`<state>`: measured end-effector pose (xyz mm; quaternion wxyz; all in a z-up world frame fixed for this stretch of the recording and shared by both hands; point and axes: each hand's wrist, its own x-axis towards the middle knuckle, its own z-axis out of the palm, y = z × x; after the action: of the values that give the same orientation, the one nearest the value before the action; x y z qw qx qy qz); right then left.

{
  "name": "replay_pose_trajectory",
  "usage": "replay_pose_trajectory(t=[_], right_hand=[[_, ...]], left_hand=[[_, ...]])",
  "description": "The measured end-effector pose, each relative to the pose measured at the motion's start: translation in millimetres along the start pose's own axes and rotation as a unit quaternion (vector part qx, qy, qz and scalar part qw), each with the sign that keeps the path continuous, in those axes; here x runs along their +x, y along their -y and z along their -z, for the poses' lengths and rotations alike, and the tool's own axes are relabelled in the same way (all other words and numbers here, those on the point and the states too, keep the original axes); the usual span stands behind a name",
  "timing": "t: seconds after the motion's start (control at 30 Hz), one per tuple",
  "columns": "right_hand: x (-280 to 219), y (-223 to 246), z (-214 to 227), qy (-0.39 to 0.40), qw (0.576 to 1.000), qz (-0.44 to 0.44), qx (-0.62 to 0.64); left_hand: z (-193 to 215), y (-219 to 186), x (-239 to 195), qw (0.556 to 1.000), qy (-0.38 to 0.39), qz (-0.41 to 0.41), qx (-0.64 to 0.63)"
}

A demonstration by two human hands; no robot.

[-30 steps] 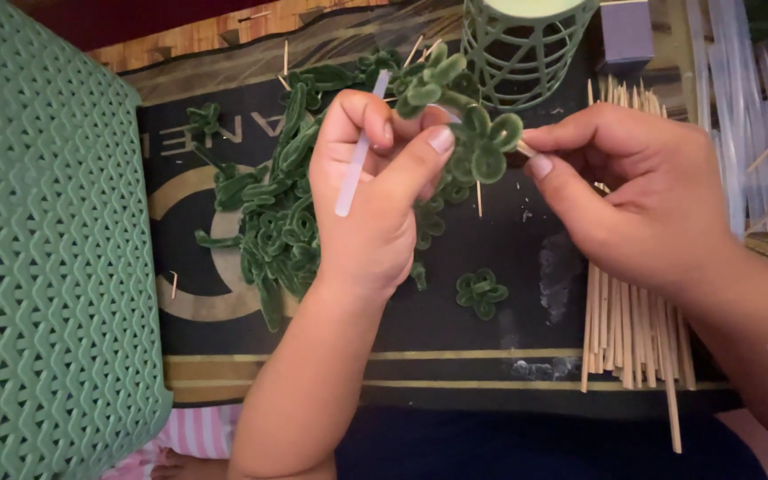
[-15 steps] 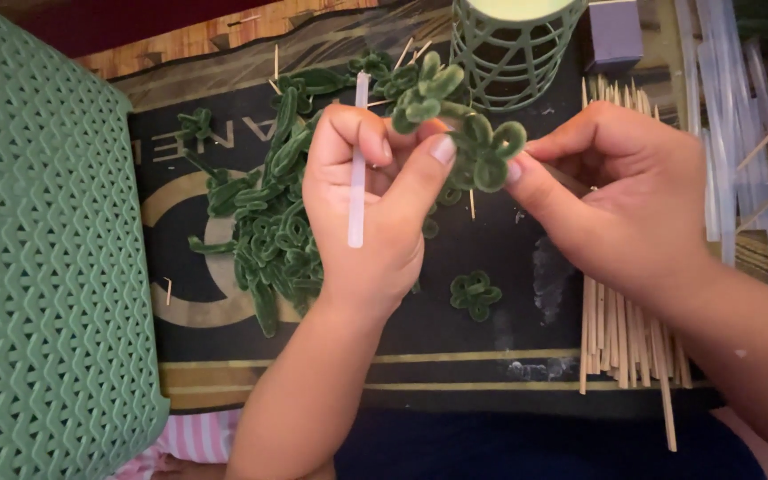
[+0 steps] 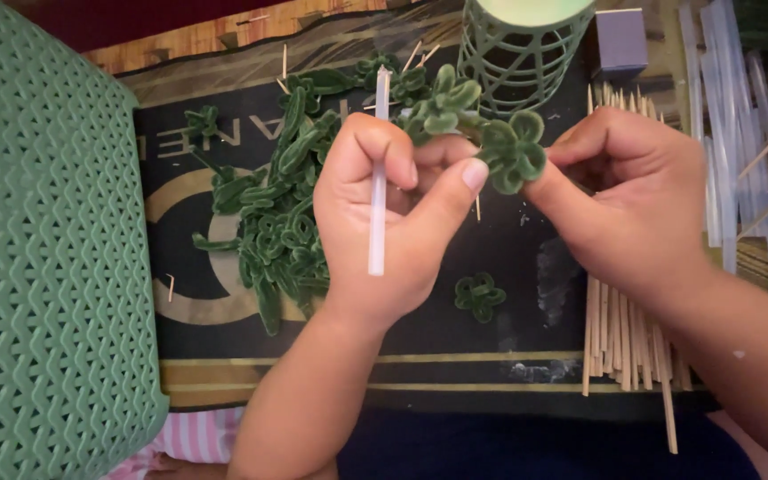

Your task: Assembling artificial leaves by bonding them to wooden sticks using a glue stick melted over a candle flame.

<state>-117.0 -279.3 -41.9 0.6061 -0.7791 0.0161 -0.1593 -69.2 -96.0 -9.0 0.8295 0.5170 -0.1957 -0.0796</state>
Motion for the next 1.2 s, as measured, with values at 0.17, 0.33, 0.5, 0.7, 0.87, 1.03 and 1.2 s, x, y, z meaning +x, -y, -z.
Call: replay_pose_trajectory(t=[0.17,0.33,0.5,0.7,0.87,1.03,1.2], right_hand=[[-1,0,1,-0.001,1.000,-0.011,0.013],[-1,0,1,-0.007,1.000,-0.011,0.019],[-2,-4,2,-0.017,1.000,-0.010,0.009],[-2,-3,2,-0.013,1.000,-0.003,0.018],[-3,-6,3,-0.018,1.000,0.008,0.003],[-3,-6,2,-0.006,1.000,0.018,-0.001],[-5,-2,-5,-0.011,1.000,0.013,-0.014]], left_hand=[[1,3,-1,1.000,-0.016,-0.008,0.013],[1,2,0,0.998,-0.016,-0.032,0.047],[-2,-1,-2,0.984,0.004,-0.075,0.161],[-6,-7,0,0.975,-0.035,-0.081,0.206],[0,-10,1,0.972,-0.059,-0.107,0.202],[8,-8,4,0.973,-0.066,-0.150,0.165],[0,-13,2,0.925,-0.052,-0.183,0.330]])
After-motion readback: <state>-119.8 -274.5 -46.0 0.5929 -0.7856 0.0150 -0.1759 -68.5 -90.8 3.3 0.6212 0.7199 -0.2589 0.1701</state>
